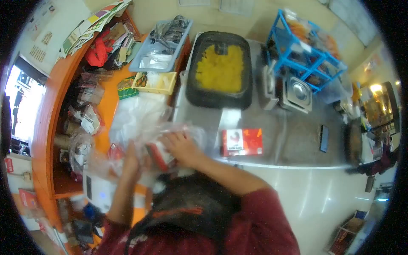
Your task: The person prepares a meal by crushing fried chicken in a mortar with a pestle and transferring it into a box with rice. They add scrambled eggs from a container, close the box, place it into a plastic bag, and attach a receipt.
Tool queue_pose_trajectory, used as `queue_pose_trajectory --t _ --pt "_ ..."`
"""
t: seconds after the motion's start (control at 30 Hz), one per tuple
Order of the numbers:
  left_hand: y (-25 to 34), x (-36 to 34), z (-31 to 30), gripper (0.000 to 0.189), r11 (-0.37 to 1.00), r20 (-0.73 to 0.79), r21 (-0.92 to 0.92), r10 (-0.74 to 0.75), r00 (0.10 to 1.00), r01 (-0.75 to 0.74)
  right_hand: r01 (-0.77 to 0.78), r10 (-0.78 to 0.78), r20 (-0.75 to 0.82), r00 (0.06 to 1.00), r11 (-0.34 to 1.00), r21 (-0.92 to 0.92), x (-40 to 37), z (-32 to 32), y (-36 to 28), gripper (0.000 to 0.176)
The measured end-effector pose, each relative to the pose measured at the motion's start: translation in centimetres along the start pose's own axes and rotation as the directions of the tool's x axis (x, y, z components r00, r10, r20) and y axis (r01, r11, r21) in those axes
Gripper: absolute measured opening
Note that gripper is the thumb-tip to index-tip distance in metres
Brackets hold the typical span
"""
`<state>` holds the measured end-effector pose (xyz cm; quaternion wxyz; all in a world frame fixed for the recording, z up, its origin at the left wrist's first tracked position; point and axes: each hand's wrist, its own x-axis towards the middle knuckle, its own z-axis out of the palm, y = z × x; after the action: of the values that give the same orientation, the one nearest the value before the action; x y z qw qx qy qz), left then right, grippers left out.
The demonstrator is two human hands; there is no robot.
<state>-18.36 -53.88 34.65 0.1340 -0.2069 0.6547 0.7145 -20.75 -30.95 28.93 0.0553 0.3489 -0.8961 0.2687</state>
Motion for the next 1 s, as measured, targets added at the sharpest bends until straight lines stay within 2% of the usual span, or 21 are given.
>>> queue_pose_trajectory --t 0.03,0.07,0.1,0.13,0.17,0.2,0.23,0.27,0.3,0.37,0.4,0.43,0.47,0.5,0.6,0.73,0.8,0.83,0.93,0.97,1.0 --pt "0.7 -0.4 0.2 0.049 0.986 -0.064 0.116 0.127 0.990 -0.119 -0.088 0.089 0.120 0.989 0.996 -0.015 0.0 1.0 0.5 0.096" --pt "0.7 -0.5 0.0 0.049 0.905 -0.031 0.353 0.265 0.964 -0.237 -0.168 0.173 0.239 0.955 0.985 -0.040 0.1 1.4 0.6 0.085" --pt "0.8 -0.7 -0.1 0.050 0.756 0.002 0.567 0.398 0.918 -0.328 -0.245 0.255 0.353 0.900 0.967 -0.073 0.1 1.9 0.5 0.074" --pt "0.7 -1.6 0.2 0.048 0.589 0.212 0.647 0.472 0.856 -0.485 -0.263 0.293 0.269 0.917 0.954 -0.143 0.2 2.7 0.5 0.070" --pt "0.6 -2.6 0.6 0.047 0.403 0.410 0.654 0.522 0.748 -0.640 -0.280 0.319 0.179 0.931 0.936 -0.212 0.7 3.2 0.9 0.066" --pt "2.3 -5.6 3.1 0.046 0.343 0.607 0.442 0.565 0.558 -0.829 -0.301 0.333 0.108 0.937 0.924 -0.235 1.5 2.9 1.0 0.065" --pt "5.1 -8.6 4.7 0.051 0.482 0.727 0.233 0.491 0.480 -0.845 -0.325 0.344 0.037 0.938 0.911 -0.254 2.2 2.6 1.0 0.064" --pt "8.0 -11.6 6.2 0.058 0.638 0.828 0.050 0.404 0.390 -0.768 -0.341 0.348 -0.008 0.937 0.912 -0.227 3.2 1.0 0.5 0.066" --pt "9.0 -12.1 5.3 0.055 0.622 0.850 -0.023 0.425 0.313 -0.783 -0.355 0.359 -0.013 0.933 0.916 -0.186 3.9 -0.5 -0.1 0.066" --pt "8.6 -9.0 1.5 0.050 0.432 0.715 0.140 0.579 0.393 -0.891 -0.391 0.394 0.014 0.919 0.916 -0.090 5.0 -3.7 -1.0 0.065" --pt "5.0 -5.1 -1.1 0.050 0.427 0.481 0.424 0.641 0.598 -0.799 -0.396 0.396 0.003 0.918 0.918 -0.025 5.0 -4.7 -1.6 0.063" --pt "3.1 -2.0 -1.6 0.053 0.635 0.265 0.359 0.634 0.726 -0.685 -0.397 0.398 -0.009 0.917 0.917 0.040 5.1 -5.7 -2.3 0.062" --pt "1.2 1.1 -2.1 0.055 0.790 0.033 0.199 0.587 0.809 -0.581 -0.370 0.378 -0.069 0.923 0.922 0.115 4.7 -6.2 -3.4 0.062" --pt "1.6 3.4 -0.6 0.059 0.849 -0.025 -0.336 0.424 0.905 -0.407 -0.339 0.349 -0.075 0.934 0.933 0.119 4.2 -5.9 -3.3 0.066" --pt "-0.6 5.9 2.1 0.068 0.819 0.292 -0.537 0.405 0.866 -0.202 -0.291 0.315 -0.100 0.944 0.936 0.200 3.4 -5.9 -4.0 0.080" --pt "-1.9 3.0 4.3 0.067 0.756 0.483 -0.646 0.297 0.824 0.106 -0.346 0.462 -0.154 0.874 0.811 0.471 3.2 -8.8 -6.3 0.103" --pt "-7.5 4.1 4.5 0.063 0.615 0.596 -0.697 0.211 0.775 0.369 -0.410 0.472 -0.130 0.872 0.849 0.334 2.4 -8.8 -6.1 0.104" --pt "-8.1 3.5 5.0 0.063 0.624 0.554 -0.715 0.231 0.800 0.315 -0.436 0.478 -0.115 0.871 0.860 0.266 2.1 -8.6 -6.0 0.104" --pt "-10.1 2.2 7.2 0.064 0.705 0.494 -0.675 0.213 0.843 0.218 -0.438 0.525 -0.103 0.845 0.790 0.430 0.8 -6.8 -3.6 0.121" --pt "-11.3 2.6 7.8 0.065 0.763 0.520 -0.601 0.147 0.841 0.238 -0.484 0.580 -0.140 0.803 0.770 0.415 1.1 -6.4 -3.6 0.118" --pt "-12.1 2.6 8.4 0.064 0.834 0.495 -0.540 0.205 0.845 0.114 -0.530 0.630 -0.175 0.757 0.748 0.401 1.7 -5.8 -3.9 0.114"
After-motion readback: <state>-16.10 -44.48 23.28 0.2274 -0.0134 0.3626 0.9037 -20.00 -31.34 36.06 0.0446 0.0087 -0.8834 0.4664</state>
